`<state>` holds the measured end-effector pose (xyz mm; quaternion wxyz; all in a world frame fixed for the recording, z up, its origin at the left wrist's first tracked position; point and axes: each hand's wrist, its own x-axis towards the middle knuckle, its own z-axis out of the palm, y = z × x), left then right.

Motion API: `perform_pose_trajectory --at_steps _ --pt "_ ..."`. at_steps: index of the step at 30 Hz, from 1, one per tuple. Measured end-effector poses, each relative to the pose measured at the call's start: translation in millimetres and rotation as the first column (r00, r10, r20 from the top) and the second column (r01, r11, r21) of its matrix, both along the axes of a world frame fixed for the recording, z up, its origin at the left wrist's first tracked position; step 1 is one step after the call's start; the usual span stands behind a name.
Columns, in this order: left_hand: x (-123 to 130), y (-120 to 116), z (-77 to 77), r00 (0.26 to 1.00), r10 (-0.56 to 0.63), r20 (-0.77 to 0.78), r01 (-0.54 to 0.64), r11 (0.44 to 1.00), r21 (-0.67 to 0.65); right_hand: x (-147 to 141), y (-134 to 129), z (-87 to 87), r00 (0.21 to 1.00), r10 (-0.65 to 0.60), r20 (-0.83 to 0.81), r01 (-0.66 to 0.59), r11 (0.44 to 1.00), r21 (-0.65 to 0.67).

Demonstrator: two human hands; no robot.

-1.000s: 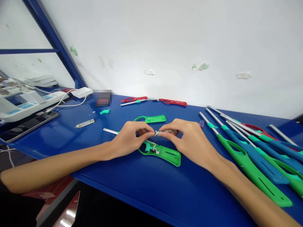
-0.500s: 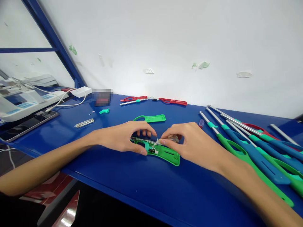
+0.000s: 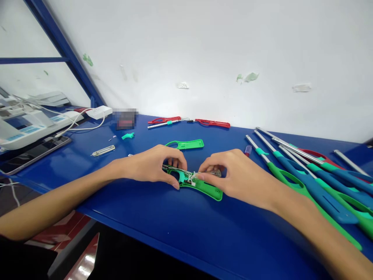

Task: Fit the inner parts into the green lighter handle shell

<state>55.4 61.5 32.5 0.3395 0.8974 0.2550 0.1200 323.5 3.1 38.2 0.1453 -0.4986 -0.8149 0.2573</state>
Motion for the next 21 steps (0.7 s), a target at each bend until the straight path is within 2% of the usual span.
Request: perform_pose_trajectory --at_steps 14,18,21 --pt "-2.4 -0.3 0.0 0.999 -0.039 0.006 0.038 0.988 0.149 -0.2 0.1 -1.8 1.000 -0.001 0.029 0.000 1.000 0.030" --pt "-6.5 -2.7 -4.7 0.998 -0.061 0.029 0.055 0.981 0.186 1.1 0.3 -5.4 0.999 0.012 0.030 -0.013 0.999 0.039" --pt "-11.6 -7.9 -12.5 0.998 -0.050 0.049 0.038 0.973 0.228 3.3 -3.1 -15.2 1.000 0.002 0.017 -0.003 0.996 0.087"
